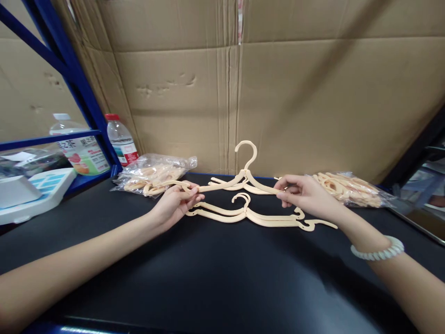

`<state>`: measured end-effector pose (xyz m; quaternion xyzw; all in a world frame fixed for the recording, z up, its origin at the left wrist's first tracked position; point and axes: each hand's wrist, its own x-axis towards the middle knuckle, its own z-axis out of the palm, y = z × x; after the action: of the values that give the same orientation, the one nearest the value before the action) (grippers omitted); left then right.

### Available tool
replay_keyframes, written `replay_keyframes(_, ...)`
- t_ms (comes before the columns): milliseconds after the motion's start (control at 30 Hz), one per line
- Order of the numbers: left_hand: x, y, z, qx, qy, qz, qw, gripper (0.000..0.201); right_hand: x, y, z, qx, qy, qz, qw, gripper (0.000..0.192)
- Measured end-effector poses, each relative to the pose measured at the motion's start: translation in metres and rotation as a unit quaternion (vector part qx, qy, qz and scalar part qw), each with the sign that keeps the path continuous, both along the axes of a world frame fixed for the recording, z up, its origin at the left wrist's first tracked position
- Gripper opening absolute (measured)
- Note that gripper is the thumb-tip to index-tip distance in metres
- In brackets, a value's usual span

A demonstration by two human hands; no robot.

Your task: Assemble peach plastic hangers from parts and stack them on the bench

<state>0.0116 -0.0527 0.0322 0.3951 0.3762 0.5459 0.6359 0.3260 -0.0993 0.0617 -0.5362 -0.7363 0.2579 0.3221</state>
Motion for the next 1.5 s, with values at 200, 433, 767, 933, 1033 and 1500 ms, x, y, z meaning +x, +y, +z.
replay_keyframes(200,0.005,-0.015,0.003,-0.059,0.050,-0.113,0.991,0.012,0.008,0.005,-0.002,0.009,0.048,-0.058,0.997,0.043)
replay_keyframes(433,0.012,-0.042,-0.002,0.001,0.126,-0.377,0.918,0.011,0.014,0.007,0.000,-0.044,0.066,-0.025,0.997,0.036)
replay_keyframes(767,0.015,-0.044,-0.004,0.085,0.197,-0.398,0.892,0.009,0.014,0.003,0.000,-0.074,-0.202,0.186,0.959,0.022)
replay_keyframes(933,0.013,-0.042,-0.006,0.093,0.206,-0.406,0.886,0.010,0.014,0.004,-0.002,-0.057,-0.229,0.177,0.956,0.021)
replay_keyframes(1033,0.014,-0.043,-0.005,0.099,0.212,-0.403,0.885,0.010,0.013,0.005,-0.003,-0.063,-0.228,0.161,0.958,0.027)
replay_keyframes(1500,0.016,-0.045,-0.003,0.100,0.199,-0.359,0.907,0.010,0.016,0.010,-0.013,-0.038,-0.267,0.094,0.958,0.043)
